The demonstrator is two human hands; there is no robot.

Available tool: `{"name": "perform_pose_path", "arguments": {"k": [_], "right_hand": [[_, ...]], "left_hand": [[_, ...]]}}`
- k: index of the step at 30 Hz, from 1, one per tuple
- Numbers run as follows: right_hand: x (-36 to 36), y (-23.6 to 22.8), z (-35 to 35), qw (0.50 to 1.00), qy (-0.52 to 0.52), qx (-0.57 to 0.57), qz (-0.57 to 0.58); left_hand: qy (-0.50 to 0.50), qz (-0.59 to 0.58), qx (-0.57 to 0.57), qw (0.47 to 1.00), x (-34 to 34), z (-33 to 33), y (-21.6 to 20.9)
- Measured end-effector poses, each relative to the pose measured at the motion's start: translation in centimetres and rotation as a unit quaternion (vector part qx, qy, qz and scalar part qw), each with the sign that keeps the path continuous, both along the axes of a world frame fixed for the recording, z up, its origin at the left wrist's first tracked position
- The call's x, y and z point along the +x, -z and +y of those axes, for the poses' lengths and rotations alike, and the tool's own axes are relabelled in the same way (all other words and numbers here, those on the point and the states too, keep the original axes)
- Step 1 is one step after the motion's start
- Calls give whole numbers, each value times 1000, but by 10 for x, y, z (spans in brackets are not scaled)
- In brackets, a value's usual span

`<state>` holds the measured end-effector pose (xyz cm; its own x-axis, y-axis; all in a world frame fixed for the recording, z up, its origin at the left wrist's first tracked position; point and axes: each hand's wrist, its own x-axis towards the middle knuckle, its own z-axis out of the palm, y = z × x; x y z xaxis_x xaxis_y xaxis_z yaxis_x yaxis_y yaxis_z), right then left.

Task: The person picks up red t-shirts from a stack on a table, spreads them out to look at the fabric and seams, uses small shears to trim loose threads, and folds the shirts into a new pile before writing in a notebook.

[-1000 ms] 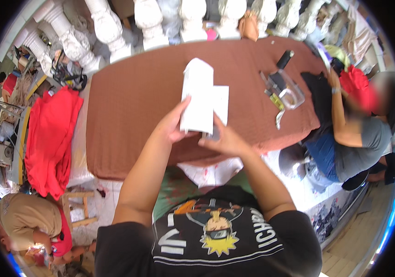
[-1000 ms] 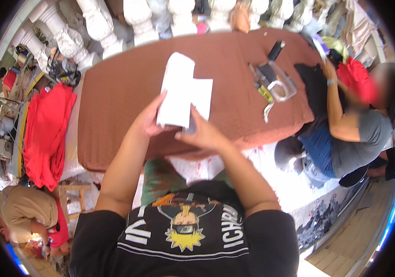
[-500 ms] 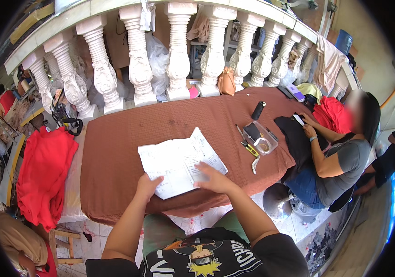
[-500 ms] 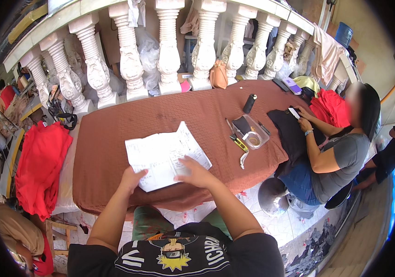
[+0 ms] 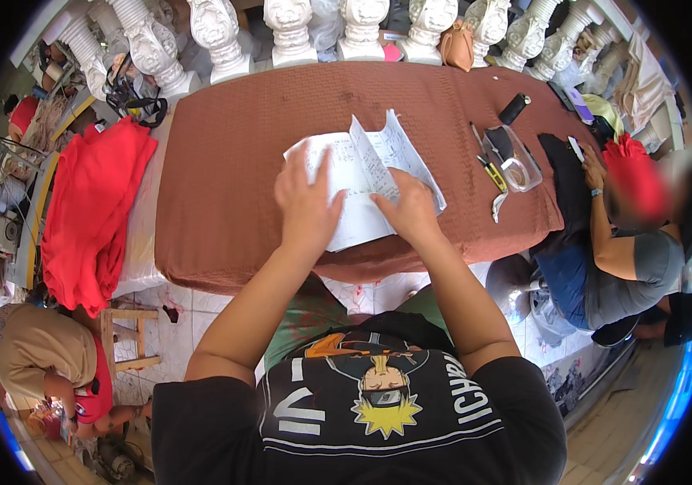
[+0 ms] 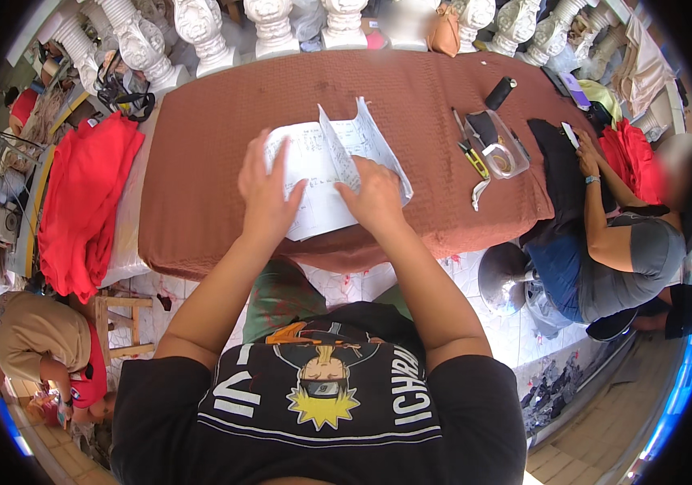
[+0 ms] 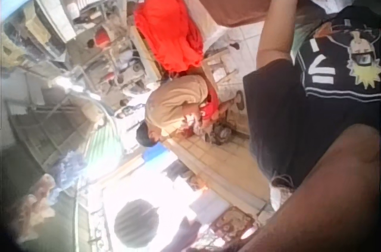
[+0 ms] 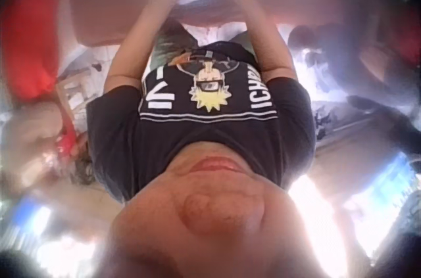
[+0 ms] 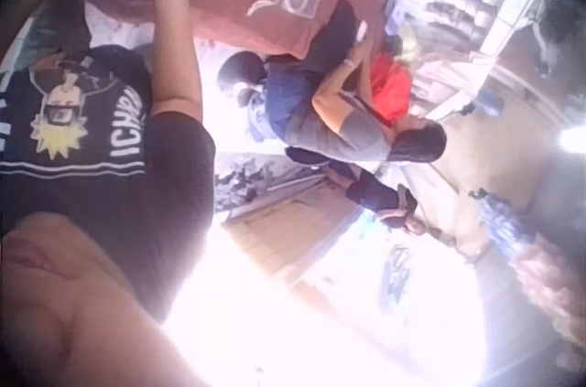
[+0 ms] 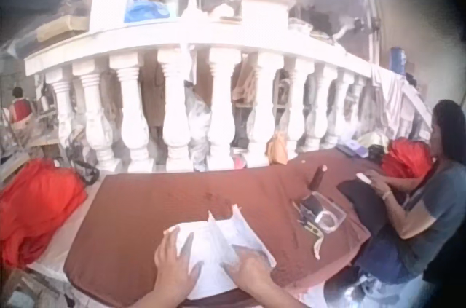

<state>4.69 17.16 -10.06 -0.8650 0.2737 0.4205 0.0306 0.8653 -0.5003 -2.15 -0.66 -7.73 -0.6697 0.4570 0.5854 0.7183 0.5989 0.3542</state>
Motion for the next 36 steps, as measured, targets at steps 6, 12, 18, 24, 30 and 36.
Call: {"name": "perform_pose_path", "arguments": {"k": [6, 12, 18, 24, 30, 36], "right_hand": [[19, 16, 1, 994, -85, -25, -62], [35, 44, 29, 971, 150, 132, -134], [39, 44, 36, 947, 221, 99, -212], [39, 38, 33, 932, 249, 109, -239], [37, 34, 35, 932, 231, 149, -237], [38, 31, 35, 936, 216, 158, -229]], "left_hand": [[148, -239, -174, 944, 10, 38, 4], [122, -98, -236, 959, 15, 22, 49], [128, -100, -220, 962, 14, 19, 56], [121, -107, -236, 958, 16, 19, 51], [125, -101, -219, 962, 15, 18, 54], [122, -99, -215, 964, 15, 19, 55]]}}
